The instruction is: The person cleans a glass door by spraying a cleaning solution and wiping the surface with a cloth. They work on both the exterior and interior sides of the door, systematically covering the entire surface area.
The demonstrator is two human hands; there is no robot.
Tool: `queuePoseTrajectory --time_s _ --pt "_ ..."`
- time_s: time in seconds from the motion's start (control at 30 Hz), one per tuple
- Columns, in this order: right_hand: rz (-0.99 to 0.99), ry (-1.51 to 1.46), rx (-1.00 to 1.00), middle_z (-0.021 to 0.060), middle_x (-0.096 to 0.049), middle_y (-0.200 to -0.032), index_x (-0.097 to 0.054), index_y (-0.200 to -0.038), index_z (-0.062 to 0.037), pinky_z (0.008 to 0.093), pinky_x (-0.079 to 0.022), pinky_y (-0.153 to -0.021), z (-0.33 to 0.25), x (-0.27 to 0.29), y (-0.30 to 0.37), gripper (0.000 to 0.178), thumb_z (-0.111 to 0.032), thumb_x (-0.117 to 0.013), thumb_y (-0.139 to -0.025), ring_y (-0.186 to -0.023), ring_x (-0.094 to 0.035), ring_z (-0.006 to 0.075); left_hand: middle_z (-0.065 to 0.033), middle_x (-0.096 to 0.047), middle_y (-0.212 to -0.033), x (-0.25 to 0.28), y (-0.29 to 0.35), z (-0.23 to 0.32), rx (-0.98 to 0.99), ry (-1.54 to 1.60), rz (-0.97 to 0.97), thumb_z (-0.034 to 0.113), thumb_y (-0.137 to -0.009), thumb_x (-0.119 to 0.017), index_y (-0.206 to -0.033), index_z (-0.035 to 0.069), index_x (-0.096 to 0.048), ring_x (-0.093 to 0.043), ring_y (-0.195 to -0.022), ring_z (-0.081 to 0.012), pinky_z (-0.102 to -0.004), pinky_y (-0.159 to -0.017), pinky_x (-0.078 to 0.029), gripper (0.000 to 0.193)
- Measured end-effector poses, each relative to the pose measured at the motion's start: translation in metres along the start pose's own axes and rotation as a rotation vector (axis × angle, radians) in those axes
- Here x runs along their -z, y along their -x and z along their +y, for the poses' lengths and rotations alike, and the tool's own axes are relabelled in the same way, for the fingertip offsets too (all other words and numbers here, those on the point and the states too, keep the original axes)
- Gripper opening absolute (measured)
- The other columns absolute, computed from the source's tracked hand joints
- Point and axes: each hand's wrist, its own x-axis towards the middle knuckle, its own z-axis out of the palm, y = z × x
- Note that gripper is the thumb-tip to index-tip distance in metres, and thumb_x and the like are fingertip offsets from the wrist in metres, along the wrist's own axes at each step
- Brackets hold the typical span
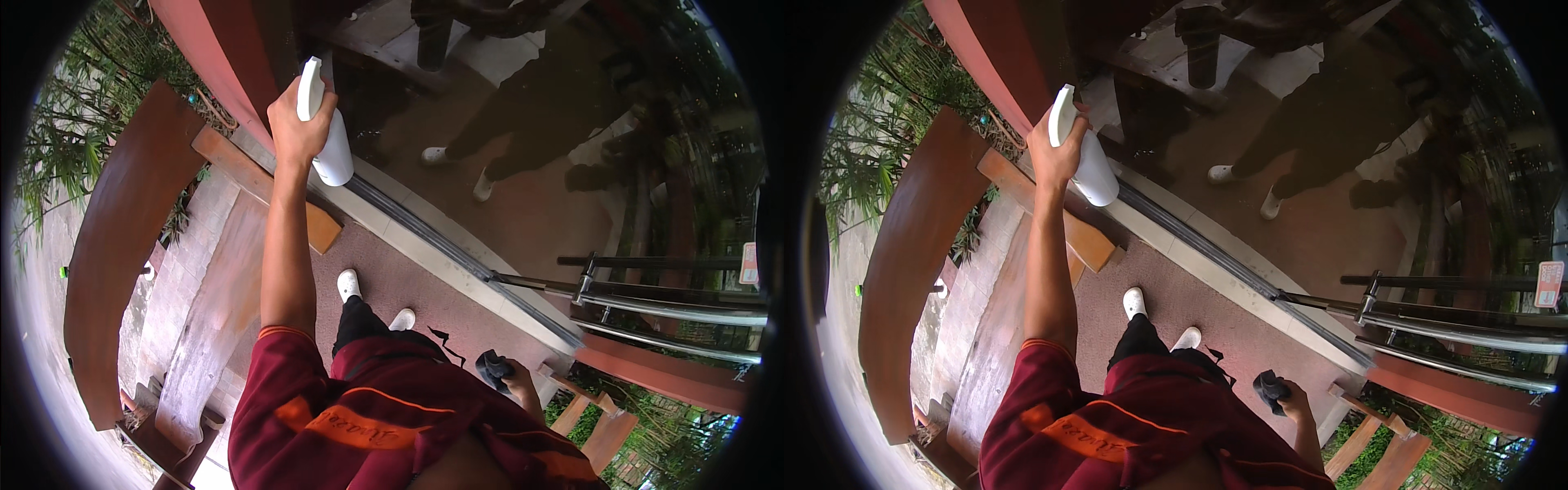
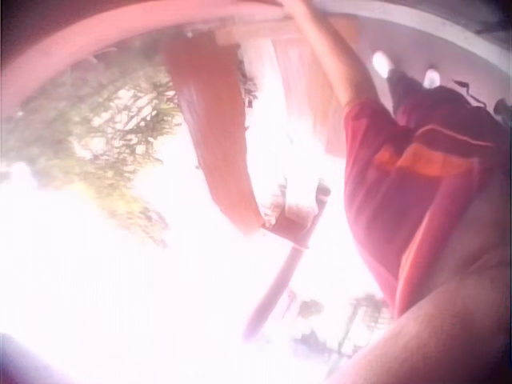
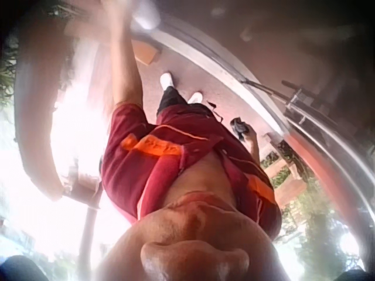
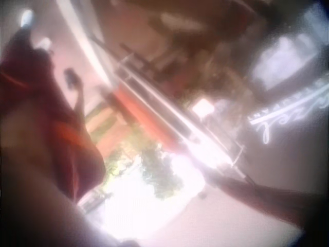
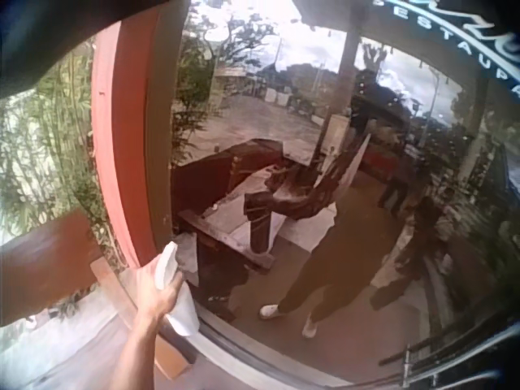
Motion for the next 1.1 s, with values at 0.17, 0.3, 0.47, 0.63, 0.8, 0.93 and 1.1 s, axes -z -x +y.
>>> queuePoseTrajectory --time_s 0.17,0.3,0.47,0.63,0.8,0.93,1.1 --pt "0.031 -0.163 0.013 0.0143 -0.071 -0.126 -0.065 -0.131 -0.0046 0.0368 -0.052 -0.104 0.074 -0.009 -0.006 0.058 0.008 -0.069 -0.074 -0.116 -0.068 0.0266 -0.0172 -0.075 -0.085 -0.044 0.054 0.079 0.071 0.157 -0.159 0.022 -0.082 -0.07 -0.101 0.003 -0.074 -0.075 -0.079 -0.0303 -0.0383 -0.08 -0.057 0.028" --pt "0.087 -0.135 0.01 0.0129 -0.074 -0.12 -0.069 -0.128 -0.0108 0.0353 -0.053 -0.101 0.128 -0.019 0.004 0.053 -0.003 -0.071 -0.076 -0.113 -0.07 0.0259 -0.0145 -0.074 -0.08 -0.074 0.092 0.163 -0.05 0.232 -0.335 0.016 -0.082 -0.067 -0.101 0.002 -0.073 -0.075 -0.077 -0.0255 -0.0364 -0.077 -0.056 0.025" --pt "0.065 0.01 0.034 0.0132 -0.07 -0.129 -0.067 -0.134 -0.0184 0.0368 -0.051 -0.106 0.177 -0.029 0.017 0.056 -0.016 -0.074 -0.078 -0.123 -0.065 0.0306 -0.0153 -0.074 -0.109 -0.08 0.083 0.322 -0.189 0.629 -0.482 0.005 -0.085 -0.061 -0.113 -0.005 -0.068 -0.073 -0.075 -0.0202 -0.0338 -0.07 -0.058 0.03" --pt "0.113 -0.153 0.07 0.0148 -0.072 -0.124 -0.067 -0.134 -0.017 0.038 -0.053 -0.101 0.16 -0.008 0.012 0.056 -0.016 -0.074 -0.078 -0.117 -0.068 0.0321 -0.017 -0.073 -0.108 -0.079 0.04 0.482 -0.456 0.733 -0.553 0.016 -0.087 -0.063 -0.111 -0.004 -0.068 -0.073 -0.075 -0.0217 -0.035 -0.068 -0.058 0.032" --pt "0.047 -1.0 0.243 0.0106 -0.069 -0.116 -0.062 -0.133 0.004 0.0372 -0.052 -0.096 0.038 0.079 0.023 0.058 0.001 -0.072 -0.076 -0.105 -0.065 0.0243 -0.0108 -0.075 -0.101 -0.094 0.029 0.57 -0.573 0.587 -0.564 0.023 -0.087 -0.066 -0.109 -0.002 -0.068 -0.072 -0.074 -0.0205 -0.0349 -0.065 -0.058 0.033" --pt "0.303 -1.321 0.771 0.0127 -0.067 -0.125 -0.055 -0.137 0.0039 0.041 -0.051 -0.103 -0.074 0.189 0.077 0.063 0.007 -0.069 -0.076 -0.114 -0.066 0.0262 -0.0067 -0.074 -0.094 -0.095 0.028 0.547 -0.611 0.126 -0.453 0.033 -0.084 -0.065 -0.099 0.008 -0.076 -0.068 -0.073 -0.0167 -0.0318 -0.069 -0.054 0.031" --pt "1.315 -0.829 1.324 0.0125 -0.063 -0.13 -0.051 -0.141 0.0061 0.0347 -0.044 -0.106 -0.188 0.323 0.157 0.06 0.004 -0.074 -0.085 -0.116 -0.062 0.0216 -0.0171 -0.076 -0.095 -0.063 0.043 0.427 -0.36 0.063 -0.542 0.042 -0.076 -0.07 -0.103 0.006 -0.077 -0.072 -0.09 -0.0294 -0.04 -0.084 -0.054 0.045"
